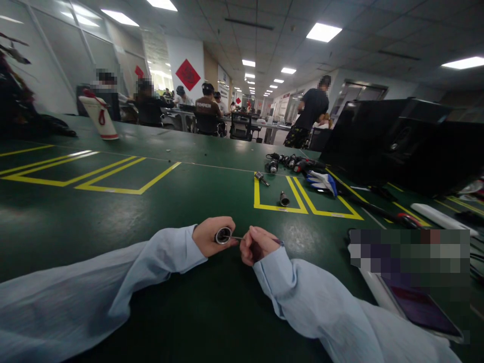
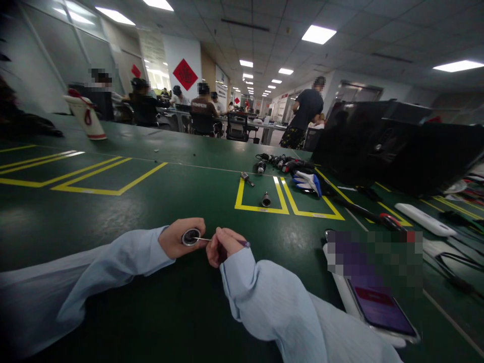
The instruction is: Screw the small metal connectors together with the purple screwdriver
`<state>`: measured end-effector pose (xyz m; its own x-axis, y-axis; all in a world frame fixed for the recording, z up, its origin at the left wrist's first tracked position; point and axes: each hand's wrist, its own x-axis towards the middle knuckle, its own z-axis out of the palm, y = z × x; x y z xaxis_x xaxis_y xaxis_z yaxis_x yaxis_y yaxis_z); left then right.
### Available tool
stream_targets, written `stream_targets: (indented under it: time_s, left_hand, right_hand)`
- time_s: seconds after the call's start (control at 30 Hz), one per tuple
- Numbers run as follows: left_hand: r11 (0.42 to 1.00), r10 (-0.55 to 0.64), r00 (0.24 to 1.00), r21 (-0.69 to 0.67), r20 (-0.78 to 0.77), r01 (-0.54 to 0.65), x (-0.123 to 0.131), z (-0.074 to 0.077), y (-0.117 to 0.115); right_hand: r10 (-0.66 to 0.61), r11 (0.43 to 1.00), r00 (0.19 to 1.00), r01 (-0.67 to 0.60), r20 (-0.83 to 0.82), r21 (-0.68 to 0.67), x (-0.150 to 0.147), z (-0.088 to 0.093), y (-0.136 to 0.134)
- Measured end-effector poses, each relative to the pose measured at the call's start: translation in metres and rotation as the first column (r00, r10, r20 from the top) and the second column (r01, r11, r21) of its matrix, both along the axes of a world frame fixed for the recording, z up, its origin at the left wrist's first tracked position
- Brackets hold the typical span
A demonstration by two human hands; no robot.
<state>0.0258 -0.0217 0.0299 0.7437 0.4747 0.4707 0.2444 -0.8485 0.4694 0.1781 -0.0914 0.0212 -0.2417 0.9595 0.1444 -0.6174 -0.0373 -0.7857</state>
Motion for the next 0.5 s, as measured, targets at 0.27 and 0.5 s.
stream_targets:
  time_s: [0.27,0.5]
  left_hand:
    - [0.999,-0.027,0.999,0.027,-0.023,0.028,0.000,-0.001,-0.001]
    - [1.000,-0.023,0.997,-0.008,0.071,0.024,0.000,0.002,-0.002]
  right_hand:
    - [-0.157,0.987,0.971,0.147,0.180,0.070,-0.009,-0.005,-0.002]
    - [-0.038,0.998,0.999,0.037,0.004,0.044,-0.012,-0.006,-0.002]
